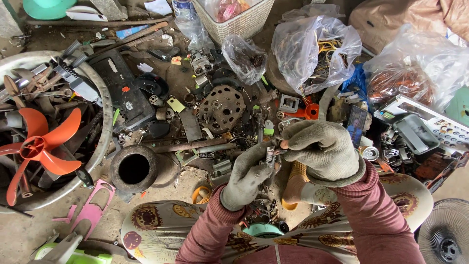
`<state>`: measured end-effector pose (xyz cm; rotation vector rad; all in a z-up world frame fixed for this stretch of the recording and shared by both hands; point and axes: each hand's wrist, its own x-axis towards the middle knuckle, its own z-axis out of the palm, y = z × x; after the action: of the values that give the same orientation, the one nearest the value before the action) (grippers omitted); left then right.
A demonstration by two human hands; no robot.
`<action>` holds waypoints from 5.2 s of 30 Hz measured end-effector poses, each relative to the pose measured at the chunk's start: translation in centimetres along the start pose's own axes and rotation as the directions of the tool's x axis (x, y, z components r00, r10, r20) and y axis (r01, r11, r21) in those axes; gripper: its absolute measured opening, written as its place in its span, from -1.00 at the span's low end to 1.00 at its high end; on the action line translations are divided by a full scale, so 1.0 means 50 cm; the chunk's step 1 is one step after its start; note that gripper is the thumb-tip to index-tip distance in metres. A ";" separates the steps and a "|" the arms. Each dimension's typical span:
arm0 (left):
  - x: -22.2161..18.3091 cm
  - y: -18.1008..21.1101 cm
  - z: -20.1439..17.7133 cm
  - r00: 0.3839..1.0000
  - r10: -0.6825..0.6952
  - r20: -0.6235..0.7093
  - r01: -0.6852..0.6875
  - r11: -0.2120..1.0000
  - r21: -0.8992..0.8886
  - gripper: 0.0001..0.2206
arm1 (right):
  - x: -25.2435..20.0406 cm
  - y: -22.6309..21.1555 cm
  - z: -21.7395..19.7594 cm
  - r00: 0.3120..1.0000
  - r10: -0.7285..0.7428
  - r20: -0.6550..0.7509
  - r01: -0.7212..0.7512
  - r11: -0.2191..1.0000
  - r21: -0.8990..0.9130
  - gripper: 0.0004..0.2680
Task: The person is disassembling a motor or mechanical component using a screwdriver and a hammer.
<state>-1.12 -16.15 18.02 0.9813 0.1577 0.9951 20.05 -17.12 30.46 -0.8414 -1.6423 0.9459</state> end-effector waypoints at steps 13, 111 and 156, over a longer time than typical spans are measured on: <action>0.067 0.141 0.082 0.931 0.332 0.155 -0.330 0.575 0.749 -0.75 | 0.041 -0.042 0.003 0.990 -0.035 0.137 0.079 0.941 -0.329 -0.71; -0.080 0.055 -0.219 0.937 0.249 -0.244 -0.045 0.781 0.623 -0.76 | -0.139 0.066 0.066 0.271 0.901 0.338 -0.960 0.228 0.163 -0.49; -0.062 0.101 -0.178 0.921 0.259 -0.292 0.242 0.207 0.948 -0.74 | -0.061 0.036 0.010 0.741 0.183 0.647 0.412 0.637 -0.652 -0.80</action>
<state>-10.73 -12.12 15.70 1.9615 1.3236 1.0556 20.45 -19.08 27.47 -0.9649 -2.8306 0.3895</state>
